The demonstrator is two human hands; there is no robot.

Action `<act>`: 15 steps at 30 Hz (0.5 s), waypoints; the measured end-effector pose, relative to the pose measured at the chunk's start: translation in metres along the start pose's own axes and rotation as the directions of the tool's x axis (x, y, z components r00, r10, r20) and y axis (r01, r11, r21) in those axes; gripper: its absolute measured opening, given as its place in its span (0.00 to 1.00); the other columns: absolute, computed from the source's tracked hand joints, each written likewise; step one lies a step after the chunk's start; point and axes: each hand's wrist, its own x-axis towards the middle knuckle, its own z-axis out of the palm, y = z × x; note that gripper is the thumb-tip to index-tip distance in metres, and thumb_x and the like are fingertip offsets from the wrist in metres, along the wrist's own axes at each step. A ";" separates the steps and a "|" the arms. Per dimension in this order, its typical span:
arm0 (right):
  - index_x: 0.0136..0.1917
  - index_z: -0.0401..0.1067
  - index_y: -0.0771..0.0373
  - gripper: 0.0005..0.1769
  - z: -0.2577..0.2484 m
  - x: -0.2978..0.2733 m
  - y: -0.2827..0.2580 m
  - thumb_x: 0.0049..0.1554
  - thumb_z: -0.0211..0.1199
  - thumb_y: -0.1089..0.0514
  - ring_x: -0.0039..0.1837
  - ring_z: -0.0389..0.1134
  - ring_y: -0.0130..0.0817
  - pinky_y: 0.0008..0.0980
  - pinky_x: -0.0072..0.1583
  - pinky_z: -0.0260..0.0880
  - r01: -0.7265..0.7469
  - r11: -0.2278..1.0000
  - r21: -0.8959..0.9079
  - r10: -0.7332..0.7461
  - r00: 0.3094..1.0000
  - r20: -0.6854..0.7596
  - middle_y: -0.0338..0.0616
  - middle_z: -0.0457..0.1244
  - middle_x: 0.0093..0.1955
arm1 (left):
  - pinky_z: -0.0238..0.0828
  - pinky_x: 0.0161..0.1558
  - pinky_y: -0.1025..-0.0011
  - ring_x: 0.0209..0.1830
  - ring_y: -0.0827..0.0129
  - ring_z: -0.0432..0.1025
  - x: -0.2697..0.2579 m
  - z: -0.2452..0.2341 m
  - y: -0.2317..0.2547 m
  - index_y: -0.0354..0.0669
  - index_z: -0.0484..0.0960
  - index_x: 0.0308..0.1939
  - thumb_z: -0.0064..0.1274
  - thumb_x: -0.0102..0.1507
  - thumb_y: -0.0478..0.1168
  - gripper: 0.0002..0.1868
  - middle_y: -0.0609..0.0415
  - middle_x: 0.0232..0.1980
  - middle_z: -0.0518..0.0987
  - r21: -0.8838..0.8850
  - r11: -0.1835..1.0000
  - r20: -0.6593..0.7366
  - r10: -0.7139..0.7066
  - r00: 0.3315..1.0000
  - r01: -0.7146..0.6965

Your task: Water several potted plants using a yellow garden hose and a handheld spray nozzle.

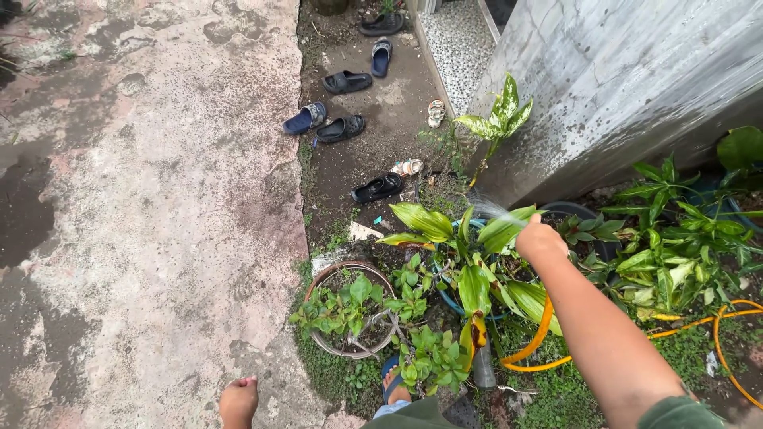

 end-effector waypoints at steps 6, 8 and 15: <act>0.85 0.41 0.53 0.39 -0.008 -0.007 -0.005 0.63 0.46 0.59 0.72 0.64 0.56 0.52 0.68 0.66 -0.005 1.000 -0.005 0.005 1.000 -0.003 0.60 0.60 0.74 | 0.75 0.51 0.59 0.45 0.51 0.81 0.011 0.002 0.022 0.48 0.90 0.47 0.59 0.63 0.58 0.21 0.45 0.43 0.88 0.066 0.998 0.033 0.017 0.999 -0.019; 0.85 0.41 0.53 0.39 -0.014 -0.007 -0.005 0.63 0.46 0.59 0.72 0.64 0.56 0.52 0.68 0.65 -0.010 1.000 -0.003 0.010 1.000 -0.011 0.59 0.59 0.74 | 0.75 0.50 0.59 0.43 0.52 0.81 0.011 0.003 0.033 0.48 0.90 0.48 0.59 0.63 0.58 0.21 0.46 0.42 0.88 0.016 0.999 0.034 0.041 0.999 -0.041; 0.73 0.56 0.61 0.23 -0.033 0.000 -0.011 0.64 0.46 0.59 0.68 0.67 0.59 0.54 0.64 0.69 0.045 0.998 -0.032 -0.046 0.998 -0.045 0.64 0.64 0.68 | 0.75 0.41 0.61 0.32 0.60 0.79 0.004 0.013 0.060 0.42 0.88 0.45 0.59 0.65 0.52 0.17 0.47 0.33 0.86 -0.182 0.979 0.034 0.096 0.995 -0.088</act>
